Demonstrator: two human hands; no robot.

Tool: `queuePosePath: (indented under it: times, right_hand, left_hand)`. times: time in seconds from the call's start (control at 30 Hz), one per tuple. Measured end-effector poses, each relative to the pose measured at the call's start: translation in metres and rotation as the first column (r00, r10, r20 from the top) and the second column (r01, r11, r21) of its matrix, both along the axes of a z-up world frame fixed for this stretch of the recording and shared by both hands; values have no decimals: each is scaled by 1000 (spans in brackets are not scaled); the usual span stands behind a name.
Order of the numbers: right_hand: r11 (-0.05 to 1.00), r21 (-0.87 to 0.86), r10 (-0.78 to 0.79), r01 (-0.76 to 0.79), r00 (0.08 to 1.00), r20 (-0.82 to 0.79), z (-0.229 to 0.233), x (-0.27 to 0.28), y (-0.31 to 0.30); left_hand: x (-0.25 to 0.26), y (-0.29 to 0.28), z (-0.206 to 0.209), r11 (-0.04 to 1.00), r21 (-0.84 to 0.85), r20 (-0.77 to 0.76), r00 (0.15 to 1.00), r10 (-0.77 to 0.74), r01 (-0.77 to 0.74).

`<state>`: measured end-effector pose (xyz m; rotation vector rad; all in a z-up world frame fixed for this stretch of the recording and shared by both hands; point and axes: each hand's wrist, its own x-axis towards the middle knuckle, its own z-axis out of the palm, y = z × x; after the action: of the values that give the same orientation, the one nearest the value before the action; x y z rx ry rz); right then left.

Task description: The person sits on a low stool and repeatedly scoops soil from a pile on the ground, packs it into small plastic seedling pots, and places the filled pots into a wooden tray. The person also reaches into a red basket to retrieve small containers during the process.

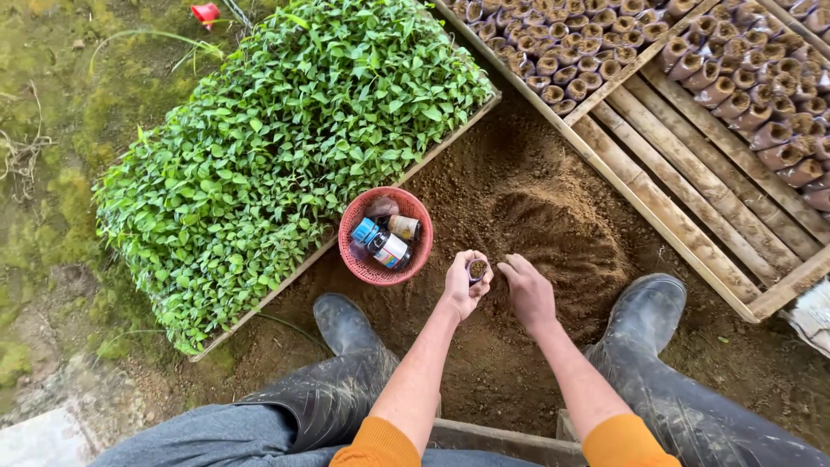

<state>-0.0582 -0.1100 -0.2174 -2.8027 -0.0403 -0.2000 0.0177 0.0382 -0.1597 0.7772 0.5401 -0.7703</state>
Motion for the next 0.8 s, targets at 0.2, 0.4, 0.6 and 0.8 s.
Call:
queuePosePath:
  times: [0.2,0.4,0.6,0.8]
  right_hand:
    - [863,479,-197,163,980,21,116,31,-6]
    - [733,680,-163,12,974,158,182,36,10]
    - [897,439,-61,-52,969,239,190,20,-10]
    - [972,-32,233,-232,972,39,201,8,-48]
  left_hand:
    - [1,-4,-11,998,40,-5,998,-55,55]
    - [1,-36,20,989,39,-15,990,-143,143]
    - [-2,-61,22,989,74,-23,991,-129,130]
    - [-6,-70,8,973,-78,42,976,-214,217]
